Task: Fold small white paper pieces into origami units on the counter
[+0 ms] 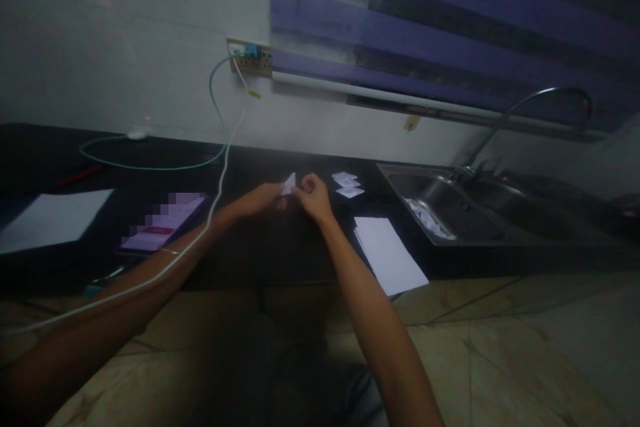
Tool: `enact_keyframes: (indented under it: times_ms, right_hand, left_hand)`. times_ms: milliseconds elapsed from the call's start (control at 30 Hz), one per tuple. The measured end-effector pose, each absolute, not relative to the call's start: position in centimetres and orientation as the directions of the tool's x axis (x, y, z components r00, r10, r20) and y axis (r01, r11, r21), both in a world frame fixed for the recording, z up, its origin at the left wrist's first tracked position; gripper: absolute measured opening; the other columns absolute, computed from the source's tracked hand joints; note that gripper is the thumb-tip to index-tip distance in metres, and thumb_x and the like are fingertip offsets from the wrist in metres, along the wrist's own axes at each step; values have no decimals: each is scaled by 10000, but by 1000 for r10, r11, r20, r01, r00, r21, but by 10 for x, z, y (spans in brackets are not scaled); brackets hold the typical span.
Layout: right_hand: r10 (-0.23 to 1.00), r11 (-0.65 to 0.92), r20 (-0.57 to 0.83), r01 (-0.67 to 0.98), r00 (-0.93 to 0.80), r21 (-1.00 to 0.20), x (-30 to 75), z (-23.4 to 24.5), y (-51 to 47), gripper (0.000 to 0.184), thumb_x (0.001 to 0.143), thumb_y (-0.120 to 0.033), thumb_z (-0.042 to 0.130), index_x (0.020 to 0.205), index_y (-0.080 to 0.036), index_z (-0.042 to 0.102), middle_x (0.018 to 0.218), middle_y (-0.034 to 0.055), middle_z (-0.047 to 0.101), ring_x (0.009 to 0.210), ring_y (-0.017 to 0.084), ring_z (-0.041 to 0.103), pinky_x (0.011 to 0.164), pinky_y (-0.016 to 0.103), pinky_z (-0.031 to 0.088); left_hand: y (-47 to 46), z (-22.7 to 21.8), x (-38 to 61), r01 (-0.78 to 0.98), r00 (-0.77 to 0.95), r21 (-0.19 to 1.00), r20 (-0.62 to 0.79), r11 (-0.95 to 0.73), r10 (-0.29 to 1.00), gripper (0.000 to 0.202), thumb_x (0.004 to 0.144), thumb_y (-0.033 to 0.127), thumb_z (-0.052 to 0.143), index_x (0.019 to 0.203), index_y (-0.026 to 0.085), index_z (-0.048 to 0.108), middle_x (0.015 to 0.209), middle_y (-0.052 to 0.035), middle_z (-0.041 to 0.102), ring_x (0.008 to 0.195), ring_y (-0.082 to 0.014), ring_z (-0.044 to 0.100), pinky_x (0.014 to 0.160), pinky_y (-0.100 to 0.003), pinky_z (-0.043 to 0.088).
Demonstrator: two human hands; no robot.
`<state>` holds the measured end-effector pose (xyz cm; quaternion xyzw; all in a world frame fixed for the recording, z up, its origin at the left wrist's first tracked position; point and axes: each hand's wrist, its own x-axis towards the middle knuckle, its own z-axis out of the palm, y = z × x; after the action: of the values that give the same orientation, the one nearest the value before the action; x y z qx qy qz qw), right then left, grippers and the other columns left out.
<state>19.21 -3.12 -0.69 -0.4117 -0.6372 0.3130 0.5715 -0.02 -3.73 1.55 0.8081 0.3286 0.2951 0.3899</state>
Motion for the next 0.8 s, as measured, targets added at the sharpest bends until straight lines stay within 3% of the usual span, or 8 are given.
enact_keyframes:
  times_ms: [67,200,433,600,700,800]
  right_hand:
    - [874,486,481,196,-73,-852,192,-7,-33,311,705,-387,759,710,-219,498,660,-42,494,608,120,466,561,246,391]
    - [909,404,387,95,-157,-910,187,-4,-39,348,734,-481,745,781,-228,512,712,-18,599,595,135,543,521,250,416]
    - [941,302,298,-4,-162,-953,184,3,-46,490,648,-607,807,788,-225,534,602,-24,633,505,136,590,499,263,470]
    - [954,272,268,9,-137,-962,185,2,-43,415,664,-529,797,754,-219,535,567,-25,624,499,134,589,495,256,466]
    - [963,265,257,122,-76,-957,185,-3,-39,283,723,-420,731,740,-221,530,581,-20,618,526,146,592,500,259,454]
    - [932,352,361,283,-22,-892,186,-6,-38,175,757,-321,660,721,-227,516,608,-24,597,577,153,576,544,268,451]
  left_hand:
    - [-35,14,-1,295,623,786,273,-544,733,530,1016,528,357,819,138,656,738,-52,652,623,-135,569,594,-234,443]
    - [-32,11,-1,230,654,748,354,-622,668,405,1002,464,432,1019,151,687,893,-54,694,775,-159,614,755,-276,482]
    - [-32,11,1,215,661,761,348,-612,665,374,1007,420,436,1026,147,692,949,-70,719,879,-184,646,875,-314,483]
    - [-34,12,4,223,637,765,354,-604,684,317,1006,328,436,1008,124,679,945,-81,724,866,-170,658,859,-302,497]
    - [-35,12,5,250,631,752,351,-609,692,319,1002,325,438,1038,114,675,940,-82,719,828,-168,654,815,-293,503]
    - [-38,12,4,308,582,719,375,-623,721,319,990,312,465,1166,122,650,965,-79,716,828,-174,648,782,-287,495]
